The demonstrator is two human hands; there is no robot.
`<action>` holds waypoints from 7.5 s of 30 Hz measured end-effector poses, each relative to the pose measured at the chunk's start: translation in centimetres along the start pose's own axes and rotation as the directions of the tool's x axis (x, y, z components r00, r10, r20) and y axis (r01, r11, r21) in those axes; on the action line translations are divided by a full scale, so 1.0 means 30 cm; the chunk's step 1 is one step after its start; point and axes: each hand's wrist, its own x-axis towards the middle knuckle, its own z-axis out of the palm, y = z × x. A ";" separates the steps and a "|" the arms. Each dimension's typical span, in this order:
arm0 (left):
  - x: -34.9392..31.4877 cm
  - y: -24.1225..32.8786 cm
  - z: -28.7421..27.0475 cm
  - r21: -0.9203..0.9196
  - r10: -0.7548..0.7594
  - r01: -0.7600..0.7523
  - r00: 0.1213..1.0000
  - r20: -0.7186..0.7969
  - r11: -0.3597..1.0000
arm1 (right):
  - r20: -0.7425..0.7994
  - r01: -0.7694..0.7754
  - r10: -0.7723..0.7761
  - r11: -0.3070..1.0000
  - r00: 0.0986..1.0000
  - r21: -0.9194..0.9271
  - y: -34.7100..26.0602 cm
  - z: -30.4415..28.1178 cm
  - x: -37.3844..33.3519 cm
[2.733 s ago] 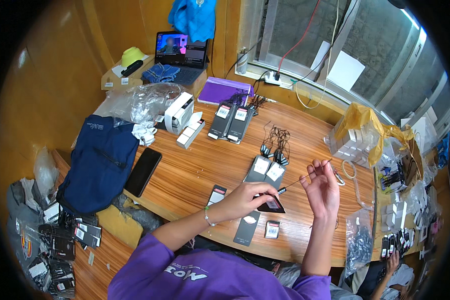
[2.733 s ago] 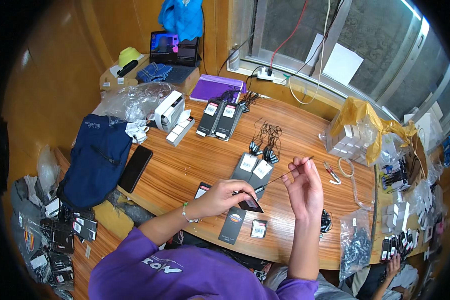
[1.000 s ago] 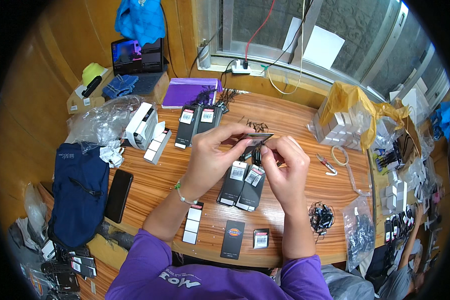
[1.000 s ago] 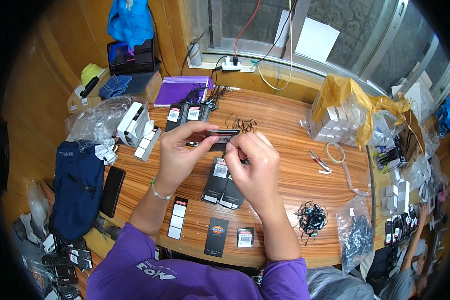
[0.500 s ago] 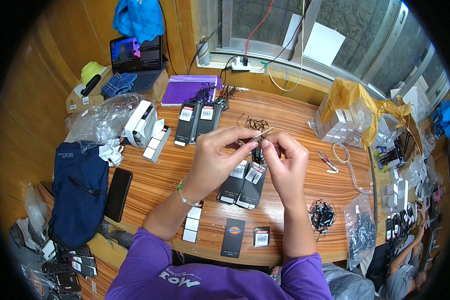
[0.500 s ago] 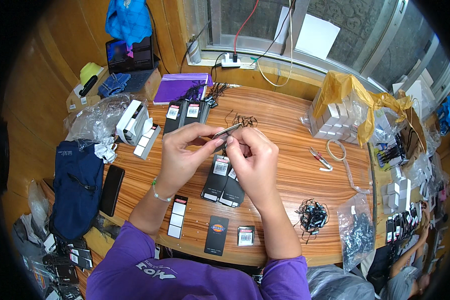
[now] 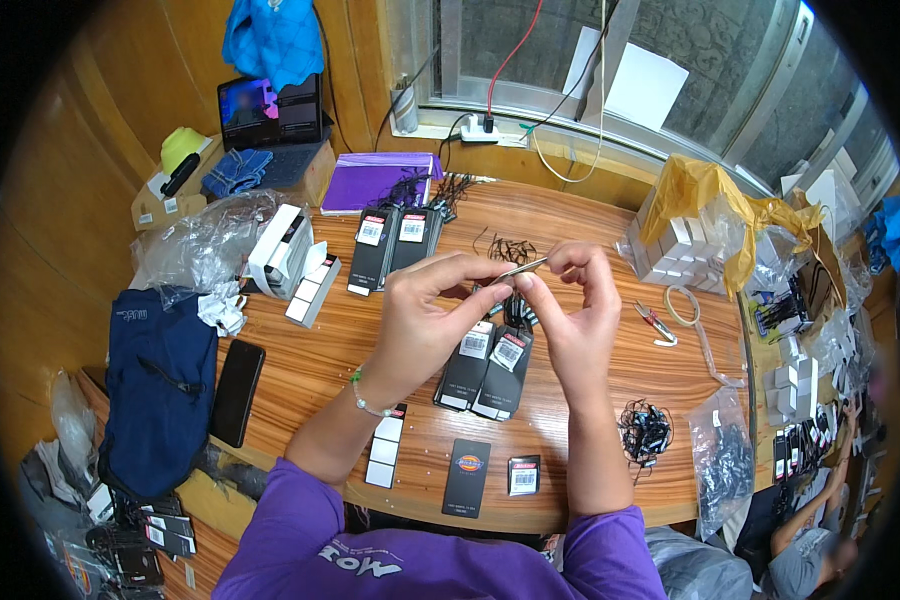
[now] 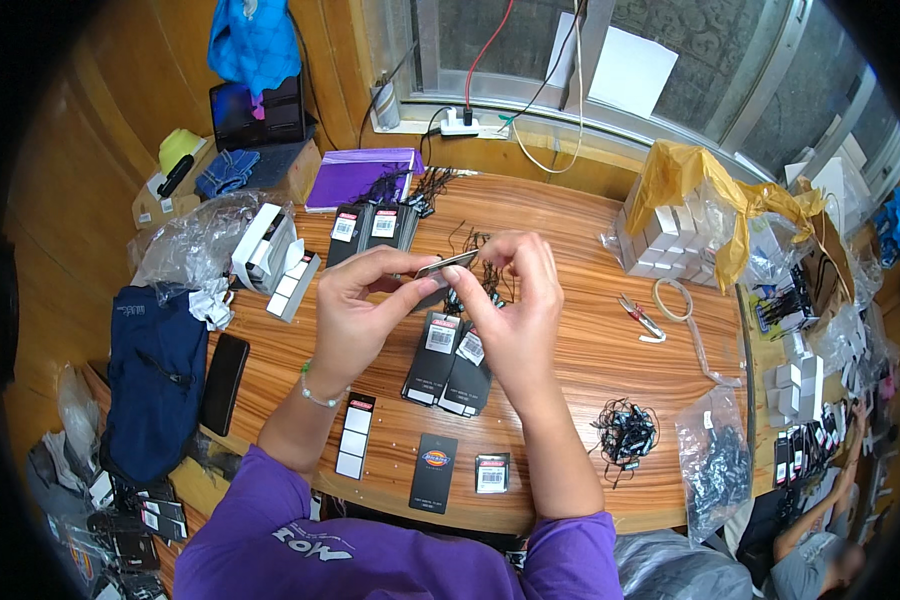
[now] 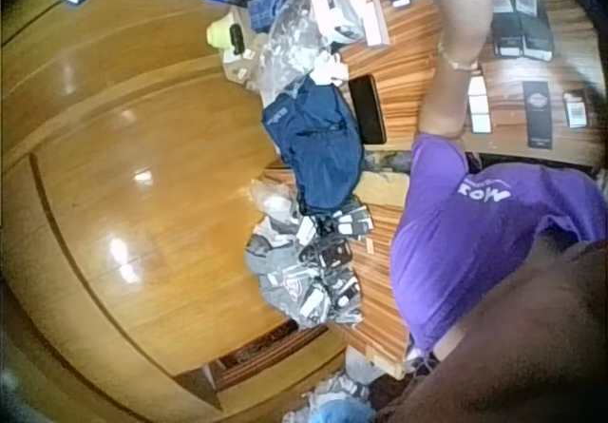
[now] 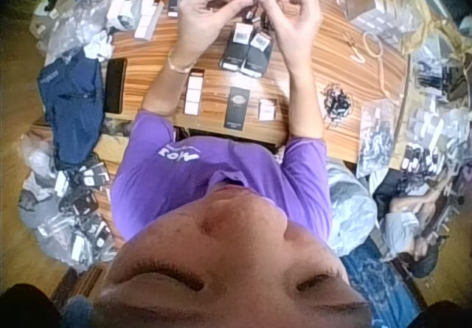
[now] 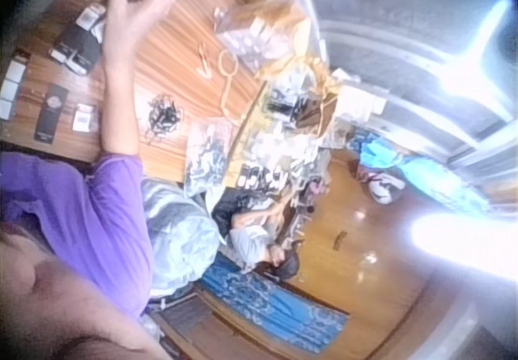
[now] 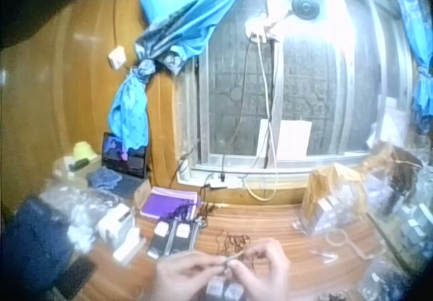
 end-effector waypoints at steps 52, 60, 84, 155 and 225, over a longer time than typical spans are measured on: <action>-0.327 -0.034 -0.247 -0.014 -0.506 0.513 0.851 0.140 0.859 | 0.093 -0.148 0.117 0.672 0.989 0.726 -0.001 -0.213 0.051; 0.027 0.067 -0.056 0.035 -0.054 0.051 0.993 0.104 0.998 | 0.277 -0.284 0.189 0.890 0.942 0.357 -0.073 -0.094 0.016; 0.007 -0.012 -0.017 0.021 -0.108 0.106 0.988 0.113 0.994 | 0.123 -0.236 0.205 0.905 0.971 0.354 -0.033 0.011 -0.012; 0.019 -0.017 -0.022 0.181 0.268 -0.315 0.932 0.243 0.931 | 0.081 -0.135 0.143 0.423 0.986 0.896 0.031 -0.123 0.057; 0.006 -0.010 -0.037 -0.317 -0.211 0.289 0.943 0.256 0.903 | 0.434 -0.378 0.049 0.587 0.899 0.716 0.018 -0.003 0.007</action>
